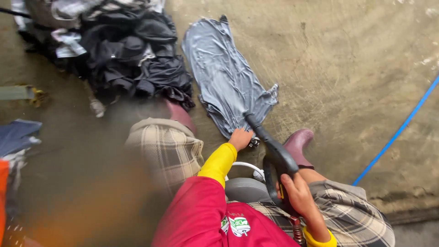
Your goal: Washing individual pieces of clothing by spreading them on the floor and spraying them with a high-pressure water gun.
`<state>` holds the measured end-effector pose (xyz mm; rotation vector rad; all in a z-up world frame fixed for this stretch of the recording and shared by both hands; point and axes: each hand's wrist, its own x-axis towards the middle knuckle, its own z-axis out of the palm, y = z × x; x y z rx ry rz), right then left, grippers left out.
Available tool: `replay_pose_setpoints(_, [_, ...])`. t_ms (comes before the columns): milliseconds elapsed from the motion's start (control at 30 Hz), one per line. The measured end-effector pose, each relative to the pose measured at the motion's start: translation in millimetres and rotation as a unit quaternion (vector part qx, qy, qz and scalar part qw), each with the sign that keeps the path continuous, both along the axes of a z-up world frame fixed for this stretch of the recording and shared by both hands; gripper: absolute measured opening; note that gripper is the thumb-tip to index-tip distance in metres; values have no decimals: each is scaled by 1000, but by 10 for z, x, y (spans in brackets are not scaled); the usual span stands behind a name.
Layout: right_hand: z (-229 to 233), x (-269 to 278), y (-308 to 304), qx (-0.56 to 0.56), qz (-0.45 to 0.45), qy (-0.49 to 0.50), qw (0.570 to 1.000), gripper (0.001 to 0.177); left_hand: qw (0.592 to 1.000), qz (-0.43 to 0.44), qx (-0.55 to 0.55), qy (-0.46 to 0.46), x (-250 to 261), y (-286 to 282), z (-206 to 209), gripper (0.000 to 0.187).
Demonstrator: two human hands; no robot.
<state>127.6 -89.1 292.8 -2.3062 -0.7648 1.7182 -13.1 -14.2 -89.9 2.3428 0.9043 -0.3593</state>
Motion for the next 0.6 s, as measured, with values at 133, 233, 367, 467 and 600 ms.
replay_pose_setpoints(133, [-253,225,-252,186,-156,123,962,38,988,81,-129,37,-135,860,459,29])
replay_pose_setpoints(233, [-427,385,-261,236,-248,165,925,42,971,143,-185,56,-334,1825,1327,29])
replay_pose_setpoints(367, [-963,424,-289,184,-297,137,927,30,975,188,-119,0,-877,2932,2230,43])
replay_pose_setpoints(467, [-1242,391,-395,156,-305,161,926,20,965,235,-24,-112,-1674,3250,3461,32])
replay_pose_setpoints(600, [-1150,293,-315,134,-291,182,930,21,898,318,42,-302,-3275,2723,4869,48])
